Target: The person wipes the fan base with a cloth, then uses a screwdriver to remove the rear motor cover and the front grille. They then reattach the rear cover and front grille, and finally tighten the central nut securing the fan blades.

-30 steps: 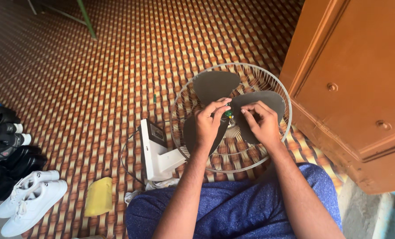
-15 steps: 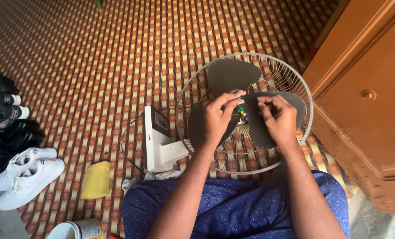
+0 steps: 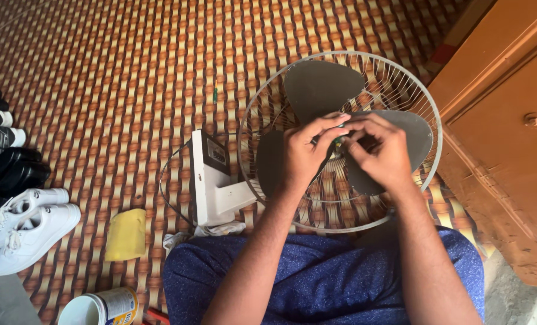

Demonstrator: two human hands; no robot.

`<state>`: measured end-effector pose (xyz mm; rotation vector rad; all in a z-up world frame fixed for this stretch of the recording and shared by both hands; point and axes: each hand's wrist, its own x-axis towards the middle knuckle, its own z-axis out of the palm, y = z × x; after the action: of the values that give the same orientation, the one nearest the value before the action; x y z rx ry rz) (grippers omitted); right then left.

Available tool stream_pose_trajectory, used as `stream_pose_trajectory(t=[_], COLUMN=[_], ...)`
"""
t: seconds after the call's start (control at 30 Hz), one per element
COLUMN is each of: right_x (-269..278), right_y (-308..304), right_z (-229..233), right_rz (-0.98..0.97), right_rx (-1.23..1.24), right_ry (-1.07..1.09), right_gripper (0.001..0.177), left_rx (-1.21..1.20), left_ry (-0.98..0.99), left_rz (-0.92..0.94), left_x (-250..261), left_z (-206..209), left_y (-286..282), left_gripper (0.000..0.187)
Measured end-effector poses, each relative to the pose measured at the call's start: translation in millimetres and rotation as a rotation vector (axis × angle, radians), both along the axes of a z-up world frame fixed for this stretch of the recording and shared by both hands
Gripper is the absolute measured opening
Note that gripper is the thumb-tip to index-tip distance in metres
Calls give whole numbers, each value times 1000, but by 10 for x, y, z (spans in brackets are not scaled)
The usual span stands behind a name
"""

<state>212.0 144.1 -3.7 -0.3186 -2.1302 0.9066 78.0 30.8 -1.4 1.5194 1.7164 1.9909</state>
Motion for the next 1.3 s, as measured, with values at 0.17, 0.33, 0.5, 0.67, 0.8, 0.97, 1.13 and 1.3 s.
stream_pose_trajectory(t=[0.17,0.33,0.5,0.67,0.8,0.97,1.13,1.3], right_x=[62,-9,-83,-91,-79,-75,-89,-70], right_y=[92,43,7,31,70,104,117,103], right_z=[-29,-81,-89,-79,-90,-119,-128,-78], right_rz=[3,-96,-148,-150,-175,-182,-197,-173], right_rx=[-154,-112,46,42,102,72,166,109], right_ry=[-99,-66,-28,-79,-109,-106,-134,-138], right_gripper=[18,22,27,29,31,31,35,30], left_rx=[-19,34,4,-31,-20,-7,14,57], left_ry=[25,124,39,31,31,60,87,148], left_rz=[-37,38,41,75,73,104,155,191], left_x=[76,97,61,36,47,72,82,109], left_z=[36,49,44,59,71,57,6,-20], left_y=[60,134,144,138,167,223,221,254], left_gripper=[20,19,21,22,21,22,22,16])
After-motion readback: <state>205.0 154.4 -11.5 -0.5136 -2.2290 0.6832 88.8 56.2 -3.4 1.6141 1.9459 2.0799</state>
